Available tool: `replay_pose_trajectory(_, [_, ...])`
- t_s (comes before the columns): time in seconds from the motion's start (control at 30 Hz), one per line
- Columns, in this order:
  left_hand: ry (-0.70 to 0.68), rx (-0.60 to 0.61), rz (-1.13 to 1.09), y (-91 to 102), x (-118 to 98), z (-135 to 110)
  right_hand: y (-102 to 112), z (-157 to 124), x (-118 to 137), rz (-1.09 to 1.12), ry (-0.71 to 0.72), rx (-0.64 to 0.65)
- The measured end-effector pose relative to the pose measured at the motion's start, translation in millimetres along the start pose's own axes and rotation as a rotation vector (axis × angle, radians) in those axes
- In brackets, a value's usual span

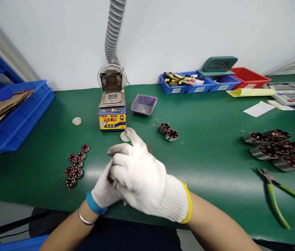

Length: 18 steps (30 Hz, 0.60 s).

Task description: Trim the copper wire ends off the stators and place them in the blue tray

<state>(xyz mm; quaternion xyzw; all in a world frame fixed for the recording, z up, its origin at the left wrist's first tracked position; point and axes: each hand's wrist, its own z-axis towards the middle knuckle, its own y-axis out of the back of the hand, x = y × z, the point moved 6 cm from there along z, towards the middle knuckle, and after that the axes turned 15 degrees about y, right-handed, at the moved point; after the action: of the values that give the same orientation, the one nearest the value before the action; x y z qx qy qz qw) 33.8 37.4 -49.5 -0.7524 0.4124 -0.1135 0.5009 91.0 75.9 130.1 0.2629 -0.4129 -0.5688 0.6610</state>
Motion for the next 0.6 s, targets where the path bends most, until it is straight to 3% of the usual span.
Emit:
replay_pose_trajectory(0.07, [0.039,0.109,0.060,-9.6,8,2,-2,-11,-3,-0.070,0.016,0.037])
replay_pose_trajectory(0.13, [-0.115,0.080,0.090,-10.6,4,-1,2,-29,-14,-0.024,-0.072,-0.056])
replay_pose_trajectory(0.2, [-0.306,-0.037,0.116,-7.2,-5,-9,10,-54,-30,0.124,-0.232,-0.281])
replay_pose_trajectory(0.27, [-0.407,-0.139,0.150,-5.2,-10,-17,17,-87,-47,0.265,-0.421,-0.593])
replay_pose_trajectory(0.33, [-0.449,-0.215,0.158,-3.9,-13,-21,12,-110,-56,0.329,-0.534,-0.732])
replay_pose_trajectory(0.47, [-0.463,-0.295,0.150,-2.2,-11,-22,-26,-109,-48,0.319,-0.470,-0.457])
replay_pose_trajectory(0.6, [-0.425,-0.300,0.135,-1.4,-4,-18,-47,-96,-34,0.302,-0.308,-0.387])
